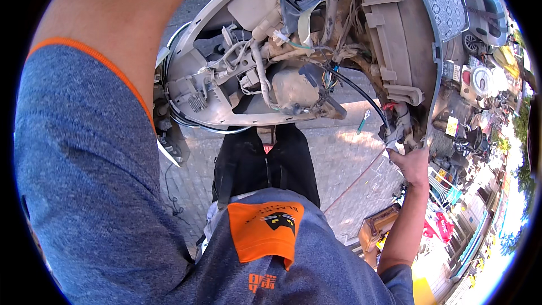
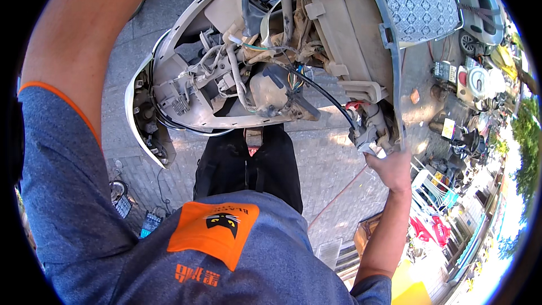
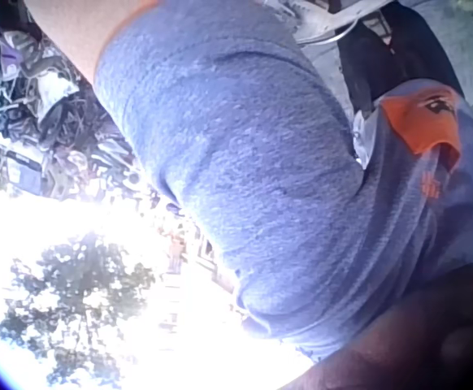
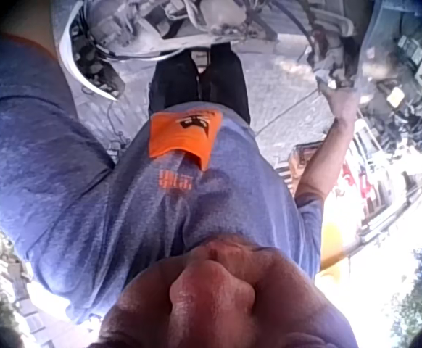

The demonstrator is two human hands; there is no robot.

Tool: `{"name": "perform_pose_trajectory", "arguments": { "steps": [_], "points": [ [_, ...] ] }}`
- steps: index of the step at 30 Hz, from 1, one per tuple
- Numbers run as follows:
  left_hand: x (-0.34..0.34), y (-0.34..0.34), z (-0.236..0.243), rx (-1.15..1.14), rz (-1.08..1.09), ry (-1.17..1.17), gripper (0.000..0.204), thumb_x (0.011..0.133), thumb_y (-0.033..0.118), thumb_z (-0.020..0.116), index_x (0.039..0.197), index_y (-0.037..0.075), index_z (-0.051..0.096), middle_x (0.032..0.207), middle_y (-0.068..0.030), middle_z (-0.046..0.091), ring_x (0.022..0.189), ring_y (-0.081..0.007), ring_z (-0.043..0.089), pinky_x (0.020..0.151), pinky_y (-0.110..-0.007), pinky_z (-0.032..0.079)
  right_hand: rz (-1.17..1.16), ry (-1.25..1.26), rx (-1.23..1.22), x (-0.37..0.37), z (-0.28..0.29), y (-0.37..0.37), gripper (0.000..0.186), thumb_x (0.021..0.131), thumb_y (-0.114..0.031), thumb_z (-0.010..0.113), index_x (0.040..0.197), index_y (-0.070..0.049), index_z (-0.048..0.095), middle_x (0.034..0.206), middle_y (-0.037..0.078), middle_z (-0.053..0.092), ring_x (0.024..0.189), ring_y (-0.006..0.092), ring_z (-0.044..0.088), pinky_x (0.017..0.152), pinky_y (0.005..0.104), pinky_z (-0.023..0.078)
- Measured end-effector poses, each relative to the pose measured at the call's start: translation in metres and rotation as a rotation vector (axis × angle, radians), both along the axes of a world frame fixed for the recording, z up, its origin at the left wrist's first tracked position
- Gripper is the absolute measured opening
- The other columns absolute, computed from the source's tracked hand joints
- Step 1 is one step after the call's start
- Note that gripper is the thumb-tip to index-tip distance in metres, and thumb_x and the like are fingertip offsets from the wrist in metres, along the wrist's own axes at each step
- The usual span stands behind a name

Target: The person manipulates electrical wires and plastic connectors inside the front panel of a scooter and uses pliers to adjust the wiring.

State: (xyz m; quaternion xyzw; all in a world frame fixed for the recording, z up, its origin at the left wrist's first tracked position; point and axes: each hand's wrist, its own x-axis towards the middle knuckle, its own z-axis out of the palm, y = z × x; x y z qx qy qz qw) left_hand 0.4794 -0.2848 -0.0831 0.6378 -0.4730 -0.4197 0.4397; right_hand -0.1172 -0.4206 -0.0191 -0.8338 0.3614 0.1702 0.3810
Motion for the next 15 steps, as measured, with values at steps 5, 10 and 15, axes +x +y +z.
{"name": "perform_pose_trajectory", "arguments": {
  "steps": [5,10,15],
  "points": [
    [-0.002,0.001,0.001,-0.004,0.011,0.01,0.039,0.1,0.035,0.065,0.122,0.006,0.08,0.108,-0.0102,0.081,0.091,-0.0227,0.074,0.078,-0.037,0.058,-0.024,-0.024,0.037,0.003,0.001,0.002,0.087,0.069,0.007,0.09,0.147,0.009,0.052,0.142,0.015,0.066,0.129,0.0221,0.062,0.116,0.038,0.049],
    [-0.006,0.003,0.005,-0.018,0.032,0.019,0.039,0.101,0.034,0.063,0.122,0.005,0.079,0.11,-0.0106,0.082,0.093,-0.023,0.075,0.08,-0.037,0.059,0.049,0.096,-0.045,0.011,0.01,0.008,0.086,0.071,0.005,0.09,0.148,0.009,0.052,0.14,0.015,0.068,0.128,0.0202,0.063,0.114,0.0359,0.05],
    [-0.008,0.026,0.014,-0.152,0.142,0.09,0.04,0.103,0.034,0.061,0.123,0.004,0.079,0.112,-0.0109,0.082,0.095,-0.0232,0.076,0.082,-0.037,0.059,0.051,0.12,-0.062,0.011,0.013,0.011,0.08,0.071,0.0,0.09,0.144,0.006,0.056,0.133,0.013,0.072,0.118,0.0189,0.067,0.106,0.035,0.053]
  ]
}}
